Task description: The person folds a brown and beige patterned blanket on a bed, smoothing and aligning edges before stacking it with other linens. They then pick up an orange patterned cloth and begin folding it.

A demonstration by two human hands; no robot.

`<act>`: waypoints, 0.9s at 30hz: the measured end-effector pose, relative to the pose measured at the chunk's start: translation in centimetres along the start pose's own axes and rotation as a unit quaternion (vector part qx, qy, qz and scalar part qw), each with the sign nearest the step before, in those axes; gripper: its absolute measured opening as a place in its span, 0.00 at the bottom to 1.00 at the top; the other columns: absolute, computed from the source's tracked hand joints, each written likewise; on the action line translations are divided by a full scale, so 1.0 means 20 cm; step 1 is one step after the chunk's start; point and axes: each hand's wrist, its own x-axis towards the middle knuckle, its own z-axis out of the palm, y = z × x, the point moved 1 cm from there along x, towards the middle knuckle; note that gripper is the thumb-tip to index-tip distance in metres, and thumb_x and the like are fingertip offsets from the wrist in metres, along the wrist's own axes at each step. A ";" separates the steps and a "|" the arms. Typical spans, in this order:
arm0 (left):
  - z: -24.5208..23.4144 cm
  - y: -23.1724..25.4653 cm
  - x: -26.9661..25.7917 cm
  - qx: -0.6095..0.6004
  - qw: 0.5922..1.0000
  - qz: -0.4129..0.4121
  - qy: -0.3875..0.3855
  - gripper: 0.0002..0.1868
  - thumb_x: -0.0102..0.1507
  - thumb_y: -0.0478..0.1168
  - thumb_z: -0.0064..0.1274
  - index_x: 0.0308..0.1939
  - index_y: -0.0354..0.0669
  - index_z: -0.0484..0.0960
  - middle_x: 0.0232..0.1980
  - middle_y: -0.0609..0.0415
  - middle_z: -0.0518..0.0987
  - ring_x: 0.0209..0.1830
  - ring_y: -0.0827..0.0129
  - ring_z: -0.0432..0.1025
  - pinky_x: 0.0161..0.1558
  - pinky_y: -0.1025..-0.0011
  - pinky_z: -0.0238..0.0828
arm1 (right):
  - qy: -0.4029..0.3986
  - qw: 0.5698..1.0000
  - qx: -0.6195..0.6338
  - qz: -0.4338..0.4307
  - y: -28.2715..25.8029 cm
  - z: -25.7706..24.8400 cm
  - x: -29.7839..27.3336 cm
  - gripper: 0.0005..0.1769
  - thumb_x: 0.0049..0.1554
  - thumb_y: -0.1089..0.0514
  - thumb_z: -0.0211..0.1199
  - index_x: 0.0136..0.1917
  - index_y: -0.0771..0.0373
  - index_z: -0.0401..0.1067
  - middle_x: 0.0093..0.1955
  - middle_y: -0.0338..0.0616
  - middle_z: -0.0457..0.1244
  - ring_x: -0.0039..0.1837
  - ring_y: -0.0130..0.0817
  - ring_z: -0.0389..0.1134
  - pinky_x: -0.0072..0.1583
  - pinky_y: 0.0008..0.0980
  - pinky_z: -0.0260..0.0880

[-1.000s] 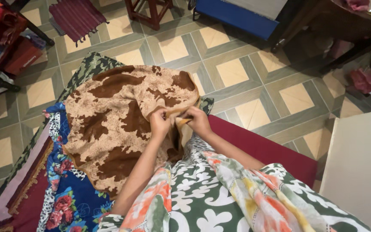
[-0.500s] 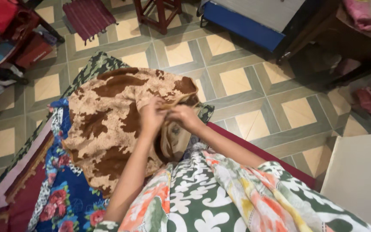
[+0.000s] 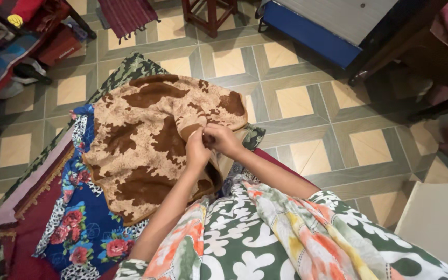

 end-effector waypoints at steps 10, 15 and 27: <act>-0.24 0.15 -0.09 -0.189 0.976 -0.101 -0.050 0.24 0.52 0.15 0.54 0.49 0.36 0.80 0.41 0.47 0.85 0.45 0.73 0.78 0.44 0.75 0.75 | -0.093 0.995 0.029 0.002 0.21 -0.01 -0.14 0.33 0.44 0.59 0.76 0.62 0.61 0.70 0.59 0.50 0.65 0.64 0.52 0.65 0.66 0.48 0.63; -0.68 0.34 -0.15 -0.121 0.963 -0.238 0.043 0.23 0.59 0.22 0.56 0.55 0.46 0.79 0.50 0.52 0.85 0.48 0.65 0.82 0.46 0.65 0.82 | -0.087 0.995 -0.032 -0.026 0.15 0.20 -0.03 0.14 0.58 0.62 0.65 0.57 0.61 0.70 0.56 0.49 0.66 0.61 0.51 0.67 0.65 0.47 0.67; -0.49 0.09 -0.16 0.300 0.953 0.009 -0.048 0.24 0.59 0.33 0.57 0.61 0.44 0.76 0.47 0.45 0.82 0.49 0.48 0.77 0.47 0.54 0.72 | -0.098 0.990 0.048 -0.085 -0.30 0.16 0.12 0.17 0.54 0.59 0.67 0.57 0.64 0.70 0.53 0.55 0.68 0.56 0.57 0.69 0.56 0.46 0.70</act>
